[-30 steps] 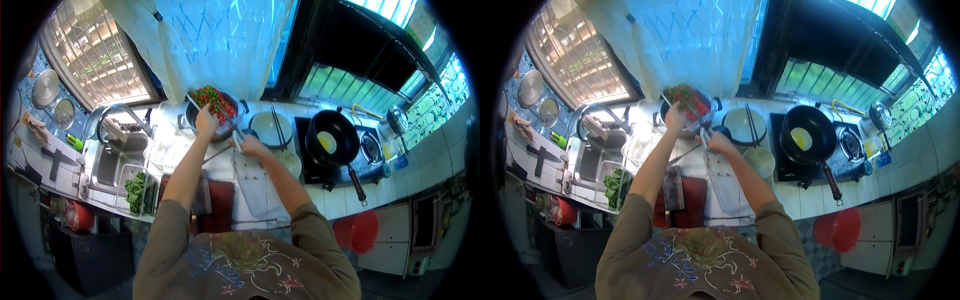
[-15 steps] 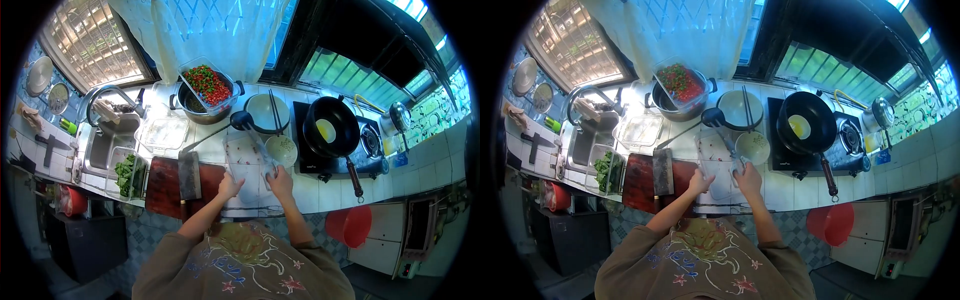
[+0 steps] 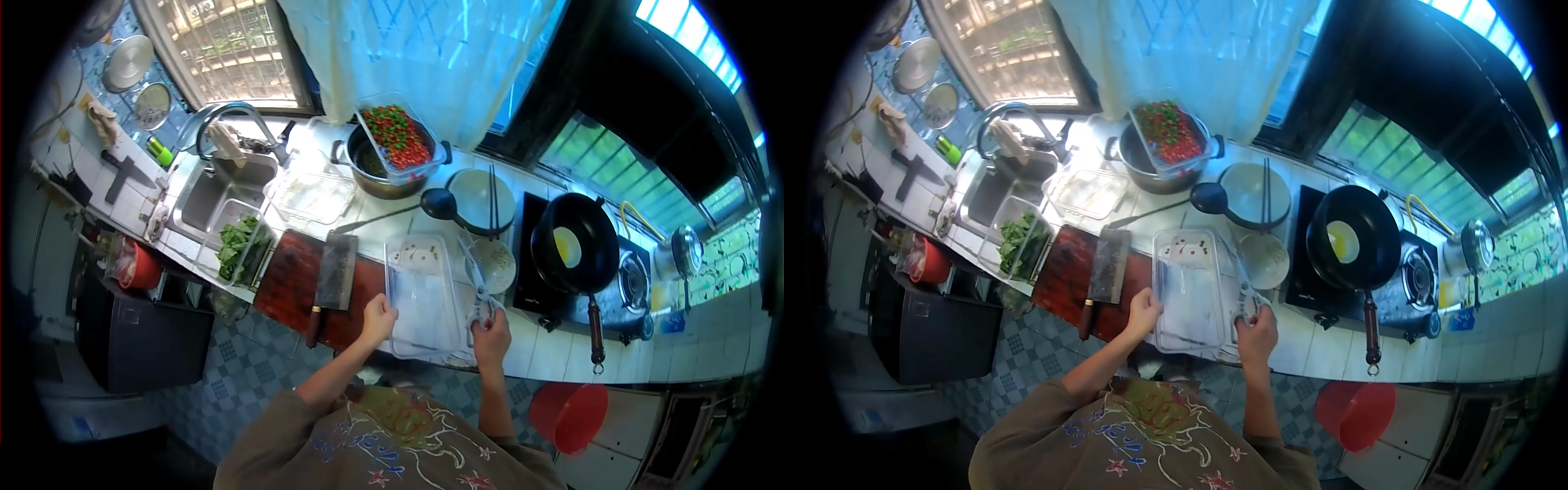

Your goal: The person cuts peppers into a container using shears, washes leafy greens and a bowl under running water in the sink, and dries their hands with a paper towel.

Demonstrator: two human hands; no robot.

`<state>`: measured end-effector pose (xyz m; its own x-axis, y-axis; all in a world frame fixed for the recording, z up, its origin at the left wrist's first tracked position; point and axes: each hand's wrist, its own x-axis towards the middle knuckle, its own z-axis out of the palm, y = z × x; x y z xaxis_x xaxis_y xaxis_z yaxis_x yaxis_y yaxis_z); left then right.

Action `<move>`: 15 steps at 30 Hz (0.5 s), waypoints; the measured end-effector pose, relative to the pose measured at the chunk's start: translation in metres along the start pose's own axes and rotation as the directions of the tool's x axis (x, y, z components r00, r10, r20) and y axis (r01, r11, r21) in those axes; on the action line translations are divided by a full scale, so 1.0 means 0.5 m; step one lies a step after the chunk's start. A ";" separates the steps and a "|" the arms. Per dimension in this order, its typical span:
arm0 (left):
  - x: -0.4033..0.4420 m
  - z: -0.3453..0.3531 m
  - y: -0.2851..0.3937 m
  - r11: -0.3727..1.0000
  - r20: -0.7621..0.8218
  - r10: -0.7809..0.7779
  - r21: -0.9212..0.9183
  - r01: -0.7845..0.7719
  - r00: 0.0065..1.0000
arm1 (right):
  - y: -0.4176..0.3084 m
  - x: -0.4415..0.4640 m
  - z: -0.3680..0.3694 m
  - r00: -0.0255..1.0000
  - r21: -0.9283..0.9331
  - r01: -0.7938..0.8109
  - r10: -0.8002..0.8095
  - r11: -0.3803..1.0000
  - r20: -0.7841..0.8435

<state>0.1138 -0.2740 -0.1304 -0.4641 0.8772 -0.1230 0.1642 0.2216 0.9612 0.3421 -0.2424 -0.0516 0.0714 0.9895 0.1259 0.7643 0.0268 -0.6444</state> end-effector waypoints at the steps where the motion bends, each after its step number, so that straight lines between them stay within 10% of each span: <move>1: -0.009 -0.018 0.000 1.000 0.023 0.007 0.007 -0.007 1.000 | -0.001 -0.009 0.000 1.000 0.017 -0.027 0.027 0.999 -0.014; 10: -0.053 -0.408 0.106 0.950 -0.073 -0.050 -0.312 0.025 0.996 | -0.008 -0.096 0.202 0.976 -0.128 -0.182 0.195 0.975 0.095; 15: -0.062 -0.702 0.126 0.985 -0.163 0.004 -0.172 -0.032 0.987 | -0.006 -0.108 0.311 0.990 -0.385 -0.144 0.134 0.911 -0.052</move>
<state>-0.1667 -0.4368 0.0207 -0.5992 0.7968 -0.0775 0.0266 0.1166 0.9928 0.2365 -0.2740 -0.1738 0.2064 0.9755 0.0769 0.9334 -0.1727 -0.3147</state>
